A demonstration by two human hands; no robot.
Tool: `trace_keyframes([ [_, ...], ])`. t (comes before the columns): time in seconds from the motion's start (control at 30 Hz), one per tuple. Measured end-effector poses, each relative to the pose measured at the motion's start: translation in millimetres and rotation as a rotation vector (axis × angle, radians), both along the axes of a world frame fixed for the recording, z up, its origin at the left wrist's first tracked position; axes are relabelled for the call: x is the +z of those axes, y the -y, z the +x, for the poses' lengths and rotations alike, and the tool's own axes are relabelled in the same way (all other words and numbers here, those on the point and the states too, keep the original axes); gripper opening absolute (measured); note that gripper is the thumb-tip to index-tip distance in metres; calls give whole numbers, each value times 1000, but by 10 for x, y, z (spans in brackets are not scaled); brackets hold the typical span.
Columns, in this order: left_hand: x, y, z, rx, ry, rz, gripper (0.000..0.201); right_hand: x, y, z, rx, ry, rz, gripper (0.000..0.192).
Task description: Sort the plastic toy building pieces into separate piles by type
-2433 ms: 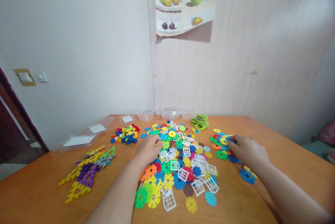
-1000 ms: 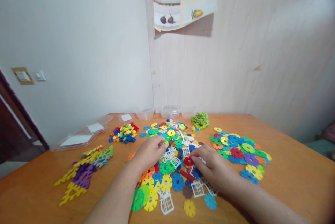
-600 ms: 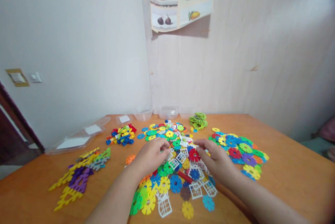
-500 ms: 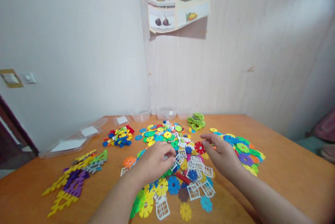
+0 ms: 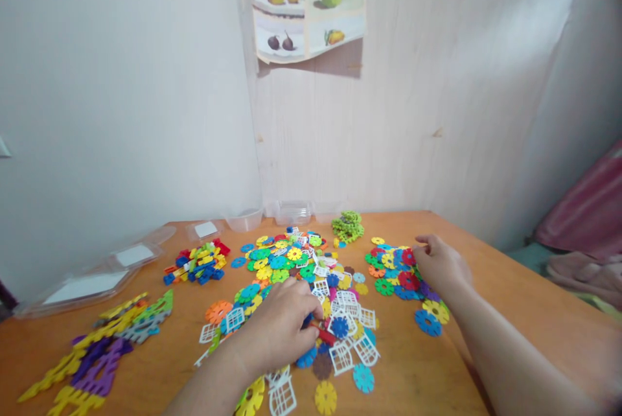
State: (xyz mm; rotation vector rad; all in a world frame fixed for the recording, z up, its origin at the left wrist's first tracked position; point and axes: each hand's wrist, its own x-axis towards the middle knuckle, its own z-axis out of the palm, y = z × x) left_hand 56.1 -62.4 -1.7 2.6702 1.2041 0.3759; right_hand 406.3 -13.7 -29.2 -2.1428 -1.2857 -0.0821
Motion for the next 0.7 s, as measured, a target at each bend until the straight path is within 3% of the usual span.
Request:
trace_keyframes([
  [0.17, -29, -12, 1, 2, 4, 29, 17, 12, 41, -124, 38, 94, 66, 47],
  [0.43, -31, 10, 17, 7, 5, 9, 10, -82, 97, -592, 421, 164, 194, 36],
  [0.7, -47, 0, 3, -39, 8, -7, 6, -174, 35, -598, 524, 159, 226, 34],
])
